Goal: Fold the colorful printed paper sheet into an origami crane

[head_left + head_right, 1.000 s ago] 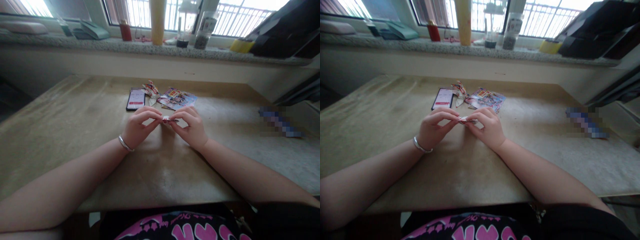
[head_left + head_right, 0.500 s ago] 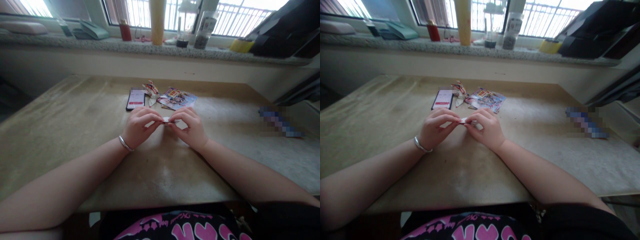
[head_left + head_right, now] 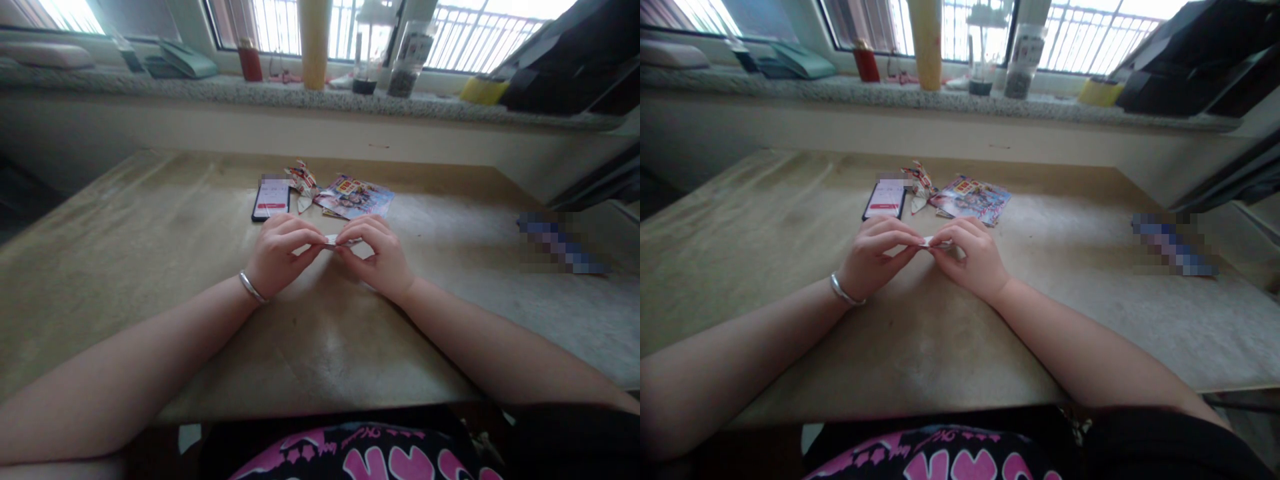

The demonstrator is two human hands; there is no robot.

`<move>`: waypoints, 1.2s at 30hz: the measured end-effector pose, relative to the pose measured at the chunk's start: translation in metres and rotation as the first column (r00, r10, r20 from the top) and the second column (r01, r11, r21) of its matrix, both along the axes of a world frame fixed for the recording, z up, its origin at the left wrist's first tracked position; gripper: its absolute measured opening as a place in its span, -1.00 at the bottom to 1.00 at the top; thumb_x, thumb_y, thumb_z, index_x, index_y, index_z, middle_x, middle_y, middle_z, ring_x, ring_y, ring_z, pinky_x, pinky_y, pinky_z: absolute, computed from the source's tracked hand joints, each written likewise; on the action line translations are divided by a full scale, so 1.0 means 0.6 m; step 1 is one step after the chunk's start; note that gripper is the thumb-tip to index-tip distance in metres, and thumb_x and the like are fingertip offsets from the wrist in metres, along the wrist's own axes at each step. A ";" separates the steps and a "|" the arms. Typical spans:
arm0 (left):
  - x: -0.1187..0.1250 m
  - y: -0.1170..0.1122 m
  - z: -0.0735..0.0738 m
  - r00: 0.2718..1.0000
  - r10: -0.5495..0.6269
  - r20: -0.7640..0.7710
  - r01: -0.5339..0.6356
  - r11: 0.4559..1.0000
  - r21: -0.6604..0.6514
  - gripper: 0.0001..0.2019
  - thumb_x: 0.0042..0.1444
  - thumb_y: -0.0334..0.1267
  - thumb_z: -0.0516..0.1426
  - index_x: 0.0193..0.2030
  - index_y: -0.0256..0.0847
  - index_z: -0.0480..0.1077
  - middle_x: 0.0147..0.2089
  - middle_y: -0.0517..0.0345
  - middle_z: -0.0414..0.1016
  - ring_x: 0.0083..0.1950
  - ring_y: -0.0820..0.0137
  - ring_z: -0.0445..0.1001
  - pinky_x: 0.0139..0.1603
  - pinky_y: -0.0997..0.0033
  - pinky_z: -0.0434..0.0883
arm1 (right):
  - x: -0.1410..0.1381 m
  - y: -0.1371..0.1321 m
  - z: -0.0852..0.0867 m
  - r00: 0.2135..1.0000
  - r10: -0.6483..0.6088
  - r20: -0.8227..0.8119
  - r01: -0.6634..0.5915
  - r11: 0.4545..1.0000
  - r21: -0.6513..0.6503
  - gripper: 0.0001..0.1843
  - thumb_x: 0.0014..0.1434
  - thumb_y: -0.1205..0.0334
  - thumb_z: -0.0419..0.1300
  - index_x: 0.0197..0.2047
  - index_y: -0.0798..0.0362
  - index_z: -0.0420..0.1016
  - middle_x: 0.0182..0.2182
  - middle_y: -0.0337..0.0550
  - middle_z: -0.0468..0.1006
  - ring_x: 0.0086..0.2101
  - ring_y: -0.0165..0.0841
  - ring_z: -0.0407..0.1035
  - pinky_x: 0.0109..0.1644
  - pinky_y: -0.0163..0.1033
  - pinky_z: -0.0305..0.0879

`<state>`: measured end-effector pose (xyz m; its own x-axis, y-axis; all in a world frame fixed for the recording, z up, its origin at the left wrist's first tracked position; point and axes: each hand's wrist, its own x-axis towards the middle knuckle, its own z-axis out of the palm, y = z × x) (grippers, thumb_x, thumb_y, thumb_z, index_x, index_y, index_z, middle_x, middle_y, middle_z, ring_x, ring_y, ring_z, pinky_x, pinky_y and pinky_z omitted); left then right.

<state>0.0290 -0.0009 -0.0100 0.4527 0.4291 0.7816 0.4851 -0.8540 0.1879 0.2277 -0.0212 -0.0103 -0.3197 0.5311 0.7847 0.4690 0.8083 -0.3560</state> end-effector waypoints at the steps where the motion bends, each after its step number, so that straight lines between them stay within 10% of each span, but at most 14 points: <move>1: 0.001 0.000 0.000 1.000 0.001 0.000 -0.001 1.000 -0.001 -0.90 0.15 -0.27 0.19 -0.37 -0.16 0.49 -0.35 0.17 0.58 -0.32 0.43 0.47 -0.17 0.31 0.37 | -0.001 0.001 0.000 1.000 -0.004 -0.002 0.004 1.000 0.004 -0.98 0.16 0.27 0.21 -0.33 -0.02 0.45 -0.38 -0.18 0.55 -0.27 -0.33 0.40 -0.11 -0.13 0.34; 36: 0.004 -0.003 -0.001 0.997 -0.012 -0.077 0.009 0.999 -0.034 -0.86 0.11 -0.27 0.18 -0.46 -0.13 0.44 -0.43 0.24 0.54 -0.36 0.42 0.39 -0.17 0.29 0.31 | -0.012 -0.001 -0.006 0.999 -0.052 0.017 0.053 0.995 -0.087 -0.88 -0.03 0.42 0.15 -0.44 -0.02 0.39 -0.42 -0.22 0.48 -0.30 -0.33 0.37 -0.12 -0.15 0.31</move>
<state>0.0315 -0.0026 -0.0105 0.5161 0.4493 0.7292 0.4902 -0.8531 0.1787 0.2204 -0.0217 -0.0137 -0.3008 0.6140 0.7297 0.5157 0.7484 -0.4171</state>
